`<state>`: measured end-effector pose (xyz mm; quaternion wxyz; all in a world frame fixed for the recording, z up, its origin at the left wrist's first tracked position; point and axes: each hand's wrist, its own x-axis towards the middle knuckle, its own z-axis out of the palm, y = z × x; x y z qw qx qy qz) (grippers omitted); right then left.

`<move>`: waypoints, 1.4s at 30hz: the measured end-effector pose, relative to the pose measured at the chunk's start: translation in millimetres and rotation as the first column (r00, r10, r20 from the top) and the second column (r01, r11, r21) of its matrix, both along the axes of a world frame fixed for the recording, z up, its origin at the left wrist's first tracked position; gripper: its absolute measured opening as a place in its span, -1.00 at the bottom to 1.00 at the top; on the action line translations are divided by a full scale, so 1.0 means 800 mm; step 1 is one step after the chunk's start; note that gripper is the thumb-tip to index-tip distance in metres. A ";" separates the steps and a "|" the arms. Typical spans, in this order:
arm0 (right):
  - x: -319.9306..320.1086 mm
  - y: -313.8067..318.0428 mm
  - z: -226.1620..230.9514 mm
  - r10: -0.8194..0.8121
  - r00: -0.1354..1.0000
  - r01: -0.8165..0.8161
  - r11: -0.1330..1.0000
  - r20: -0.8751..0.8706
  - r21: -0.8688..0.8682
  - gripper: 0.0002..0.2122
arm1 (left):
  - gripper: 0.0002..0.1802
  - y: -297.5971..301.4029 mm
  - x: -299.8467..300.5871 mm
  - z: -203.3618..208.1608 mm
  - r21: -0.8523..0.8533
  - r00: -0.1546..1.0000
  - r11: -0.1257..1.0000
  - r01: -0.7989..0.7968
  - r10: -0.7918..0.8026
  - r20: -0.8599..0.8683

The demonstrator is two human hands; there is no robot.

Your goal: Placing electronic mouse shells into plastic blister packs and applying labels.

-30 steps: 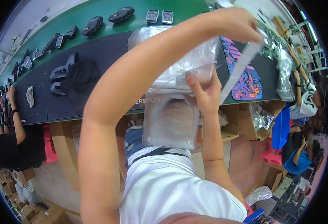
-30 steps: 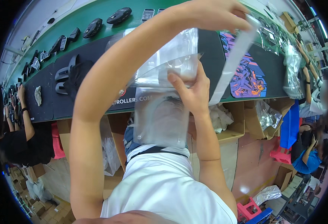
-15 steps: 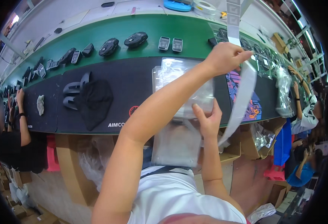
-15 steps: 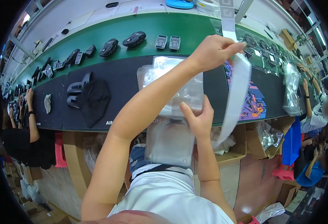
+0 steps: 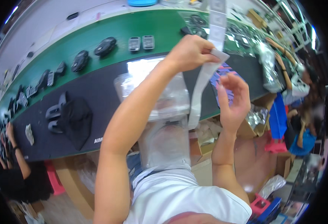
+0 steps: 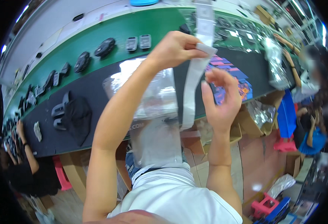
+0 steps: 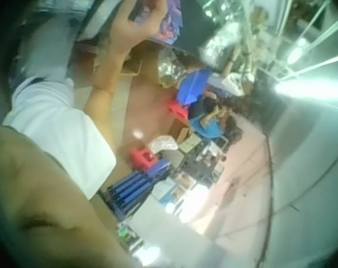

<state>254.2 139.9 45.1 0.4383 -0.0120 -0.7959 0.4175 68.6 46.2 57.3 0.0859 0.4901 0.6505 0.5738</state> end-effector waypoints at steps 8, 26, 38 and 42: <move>-0.038 0.038 0.036 -0.067 0.996 0.074 0.989 0.059 -0.129 -0.87 | -0.68 -0.012 0.018 0.013 -0.127 0.990 0.992 0.000 -0.018 -0.140; 0.061 -0.076 -0.060 0.307 0.823 -0.251 0.951 0.477 -0.179 -0.88 | -0.16 0.003 -0.012 -0.002 -0.161 0.947 0.983 0.093 -0.137 -0.290; 0.062 -0.089 -0.072 0.221 0.821 -0.220 0.973 0.527 -0.066 -0.89 | -0.19 0.003 -0.011 0.002 -0.250 0.944 0.964 0.087 -0.160 -0.288; 0.061 -0.093 -0.085 0.095 0.846 -0.138 0.990 0.524 0.043 -0.89 | -0.18 0.003 -0.006 0.002 -0.234 0.944 0.969 0.080 -0.149 -0.294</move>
